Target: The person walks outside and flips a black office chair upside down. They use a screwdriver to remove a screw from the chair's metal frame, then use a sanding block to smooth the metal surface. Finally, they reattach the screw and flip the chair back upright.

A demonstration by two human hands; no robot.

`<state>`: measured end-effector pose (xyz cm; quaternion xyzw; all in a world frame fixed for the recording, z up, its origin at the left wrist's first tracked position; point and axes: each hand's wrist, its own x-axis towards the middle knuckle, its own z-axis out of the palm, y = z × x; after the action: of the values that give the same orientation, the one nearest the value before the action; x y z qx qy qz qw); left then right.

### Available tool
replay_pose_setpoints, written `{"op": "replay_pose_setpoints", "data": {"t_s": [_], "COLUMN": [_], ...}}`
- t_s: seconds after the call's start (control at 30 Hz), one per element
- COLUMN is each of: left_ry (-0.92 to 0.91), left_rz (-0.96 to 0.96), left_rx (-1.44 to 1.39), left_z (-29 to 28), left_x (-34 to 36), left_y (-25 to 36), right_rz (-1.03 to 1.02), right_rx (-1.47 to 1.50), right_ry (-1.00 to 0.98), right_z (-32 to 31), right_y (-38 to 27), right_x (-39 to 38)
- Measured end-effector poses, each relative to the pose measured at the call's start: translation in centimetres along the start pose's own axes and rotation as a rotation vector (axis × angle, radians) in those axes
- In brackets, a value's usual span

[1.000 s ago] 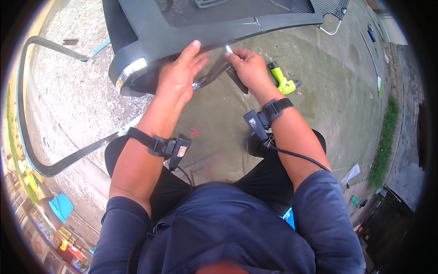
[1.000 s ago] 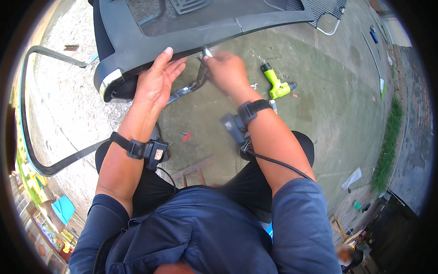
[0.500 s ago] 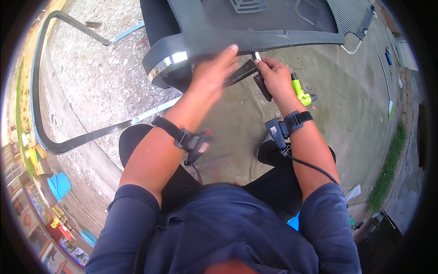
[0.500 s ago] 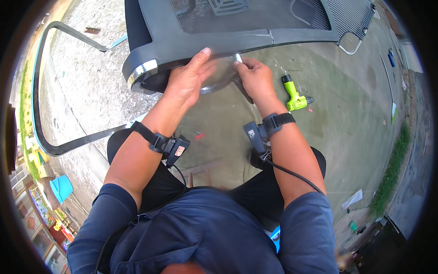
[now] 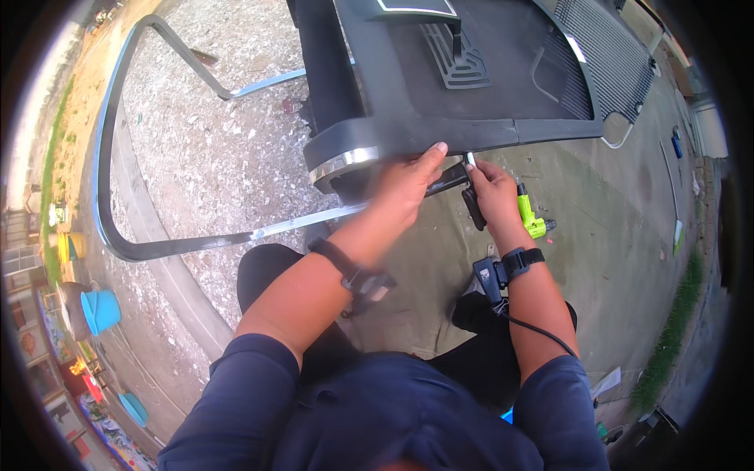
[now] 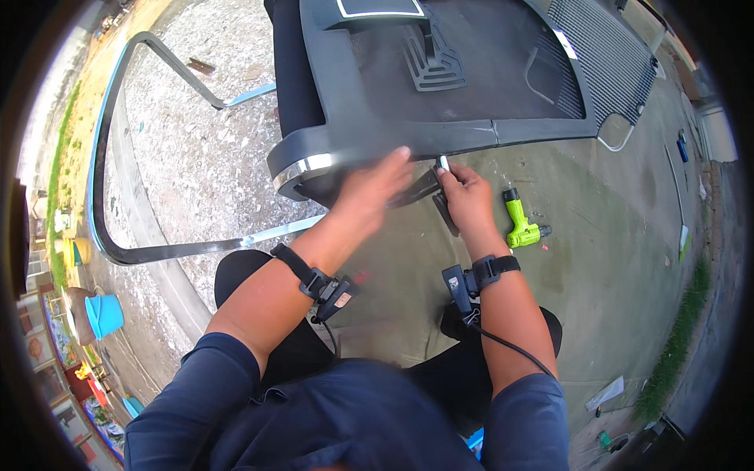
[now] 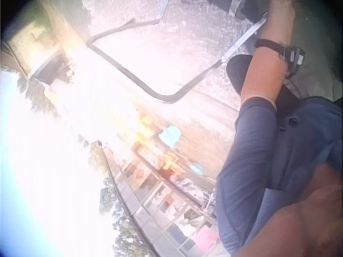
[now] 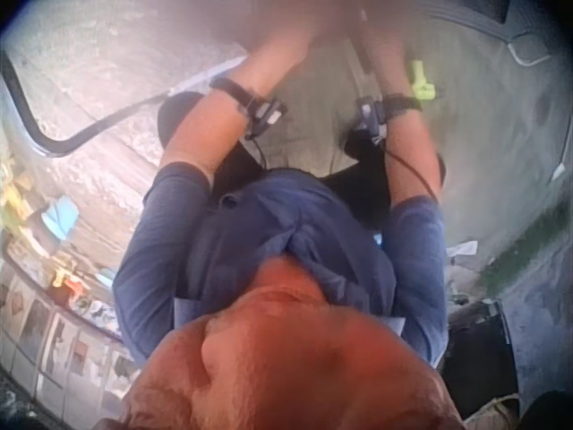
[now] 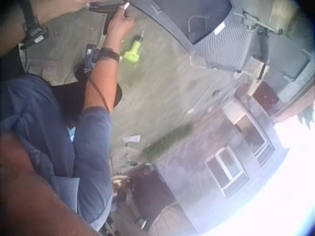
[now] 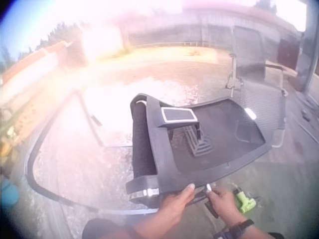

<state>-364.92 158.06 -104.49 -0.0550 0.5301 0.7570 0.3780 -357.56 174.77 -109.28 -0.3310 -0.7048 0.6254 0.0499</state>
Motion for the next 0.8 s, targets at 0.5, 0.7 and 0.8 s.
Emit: {"op": "replay_pose_setpoints", "data": {"t_s": [0.5,0.7,0.8], "left_ry": [-0.268,-0.412,-0.249], "left_rz": [-0.27,-0.035,0.257], "left_rx": [0.31,0.613,0.581], "left_z": [-1.7,-3.4,-6.3], "left_x": [-4.5,-10.8,-15.4], "left_y": [0.2,9.7,16.1], "right_rz": [-0.02,-0.025,-0.027], "right_rx": [-0.043,0.01,0.03], "right_ry": [0.03,0.025,0.035], "right_z": [-0.1,0.3,0.2], "right_y": [0.1,0.0,0.9], "right_x": [-0.2,-0.3,0.2]}}
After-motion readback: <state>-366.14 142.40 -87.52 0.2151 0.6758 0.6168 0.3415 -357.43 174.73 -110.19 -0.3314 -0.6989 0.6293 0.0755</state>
